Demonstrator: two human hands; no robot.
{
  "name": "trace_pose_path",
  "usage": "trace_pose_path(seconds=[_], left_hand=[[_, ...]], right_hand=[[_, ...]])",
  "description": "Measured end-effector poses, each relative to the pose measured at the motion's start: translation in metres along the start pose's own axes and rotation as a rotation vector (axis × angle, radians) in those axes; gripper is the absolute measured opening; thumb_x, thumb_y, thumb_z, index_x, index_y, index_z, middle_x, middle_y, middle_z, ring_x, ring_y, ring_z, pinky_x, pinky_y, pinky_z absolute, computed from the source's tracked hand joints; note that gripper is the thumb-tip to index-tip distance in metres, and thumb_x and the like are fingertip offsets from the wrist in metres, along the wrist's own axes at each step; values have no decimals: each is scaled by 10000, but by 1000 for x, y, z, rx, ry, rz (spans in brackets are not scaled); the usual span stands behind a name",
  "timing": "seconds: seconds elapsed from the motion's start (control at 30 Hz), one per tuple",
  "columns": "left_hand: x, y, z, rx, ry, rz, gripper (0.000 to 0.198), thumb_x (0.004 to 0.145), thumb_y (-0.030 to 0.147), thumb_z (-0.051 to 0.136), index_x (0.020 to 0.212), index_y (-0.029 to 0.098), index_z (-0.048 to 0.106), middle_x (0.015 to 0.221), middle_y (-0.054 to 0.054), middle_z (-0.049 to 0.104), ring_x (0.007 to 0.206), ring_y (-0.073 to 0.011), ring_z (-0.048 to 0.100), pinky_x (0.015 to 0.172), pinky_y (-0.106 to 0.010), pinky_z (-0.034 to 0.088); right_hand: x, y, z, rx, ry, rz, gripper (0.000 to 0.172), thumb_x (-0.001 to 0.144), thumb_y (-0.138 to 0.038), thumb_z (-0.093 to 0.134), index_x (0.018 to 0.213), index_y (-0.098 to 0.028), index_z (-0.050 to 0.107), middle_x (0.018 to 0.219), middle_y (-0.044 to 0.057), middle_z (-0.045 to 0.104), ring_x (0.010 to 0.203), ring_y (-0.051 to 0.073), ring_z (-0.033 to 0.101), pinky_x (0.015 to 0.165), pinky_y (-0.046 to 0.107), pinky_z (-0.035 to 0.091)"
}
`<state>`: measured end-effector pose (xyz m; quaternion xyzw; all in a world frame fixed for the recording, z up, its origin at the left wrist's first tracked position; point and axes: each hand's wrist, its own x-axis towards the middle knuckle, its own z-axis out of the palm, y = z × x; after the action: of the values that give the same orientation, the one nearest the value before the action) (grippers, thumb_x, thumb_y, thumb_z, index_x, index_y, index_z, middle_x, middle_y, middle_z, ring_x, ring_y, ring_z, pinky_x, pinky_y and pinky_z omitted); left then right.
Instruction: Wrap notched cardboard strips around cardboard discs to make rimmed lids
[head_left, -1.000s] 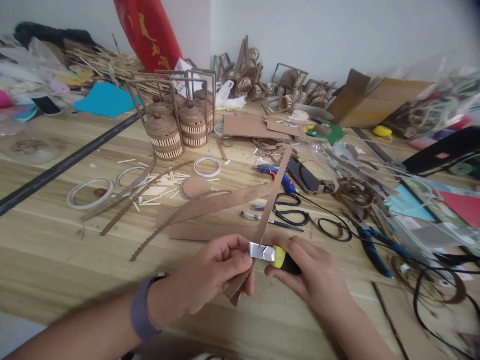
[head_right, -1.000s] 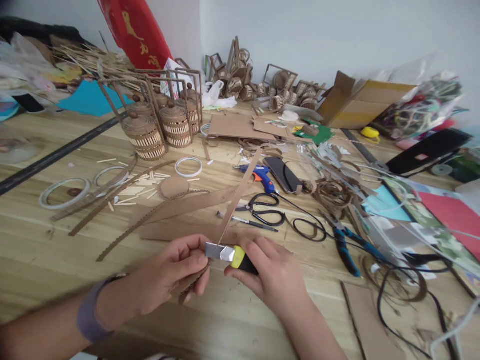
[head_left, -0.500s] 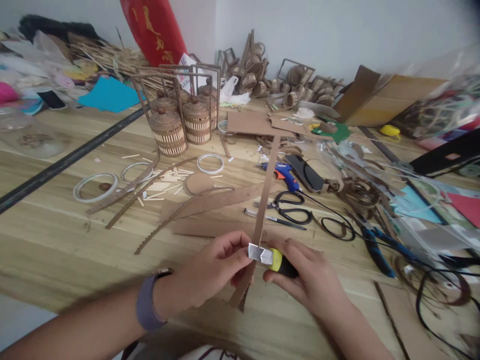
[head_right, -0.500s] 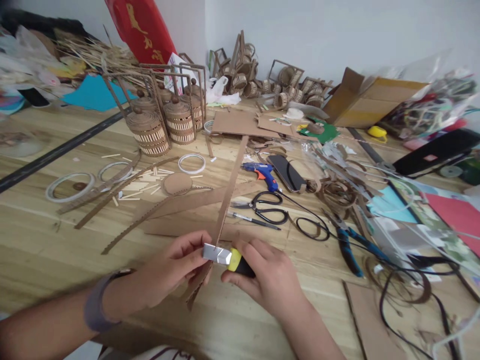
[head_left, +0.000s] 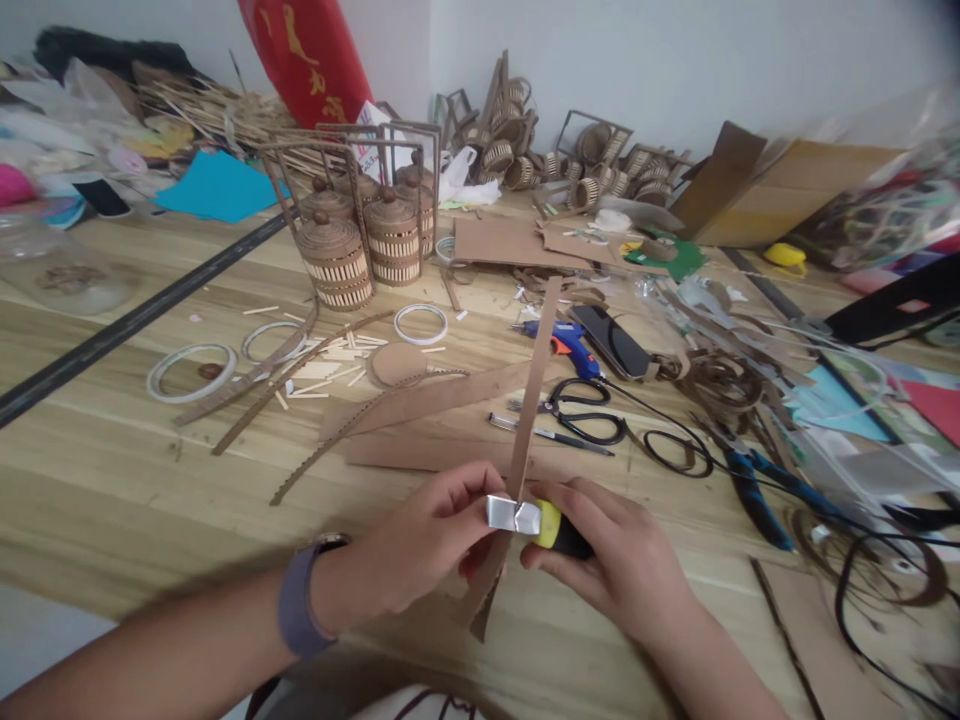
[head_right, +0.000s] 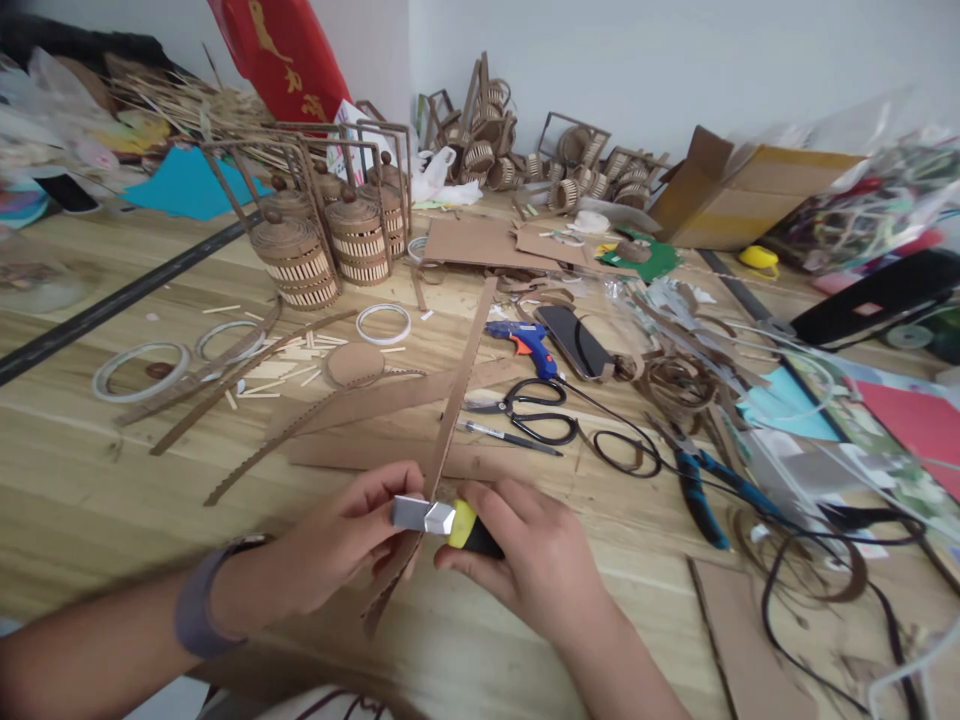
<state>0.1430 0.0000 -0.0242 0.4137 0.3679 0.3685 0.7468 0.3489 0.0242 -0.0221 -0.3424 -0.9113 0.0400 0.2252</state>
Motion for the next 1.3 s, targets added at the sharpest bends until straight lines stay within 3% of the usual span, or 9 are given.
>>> trace_pose_path(seconds=[0.4, 0.73, 1.0, 1.1, 1.3], left_hand=[[-2, -4, -2, 28, -33, 91, 349, 921, 511, 579, 798, 191, 511, 593, 72, 475, 500, -72, 359, 482, -210, 278], [1, -8, -3, -54, -19, 80, 389, 876, 554, 618, 809, 184, 519, 594, 56, 510, 489, -71, 391, 472, -208, 268], [-1, -3, -2, -30, -8, 24, 314, 891, 454, 562, 737, 191, 492, 598, 29, 562, 549, -99, 467, 548, -224, 335], [-2, -2, -3, -18, 5, 24, 312, 870, 454, 559, 720, 186, 504, 608, 39, 515, 563, -100, 457, 568, -229, 354], [-1, -1, -4, -97, -23, -1, 231, 809, 367, 646, 759, 190, 506, 587, 80, 439, 473, -58, 359, 448, -188, 281]], right_hand=[[-4, 8, 1, -95, 37, -20, 492, 965, -589, 409, 1043, -170, 656, 737, 62, 693, 649, 178, 681, 541, 257, 501], [-3, 12, 1, -168, 127, -40, 456, 974, -560, 417, 1025, -158, 626, 724, 51, 680, 634, 168, 671, 546, 252, 502], [-2, 9, 1, -26, 79, -36, 493, 957, -607, 407, 985, -167, 626, 710, 52, 691, 615, 163, 681, 521, 241, 504], [0, 7, 1, 5, 86, -54, 511, 954, -620, 392, 976, -165, 624, 703, 54, 694, 604, 157, 682, 514, 232, 506], [2, 6, -1, 52, 80, -84, 526, 955, -626, 377, 989, -164, 625, 694, 49, 697, 583, 149, 682, 500, 224, 507]])
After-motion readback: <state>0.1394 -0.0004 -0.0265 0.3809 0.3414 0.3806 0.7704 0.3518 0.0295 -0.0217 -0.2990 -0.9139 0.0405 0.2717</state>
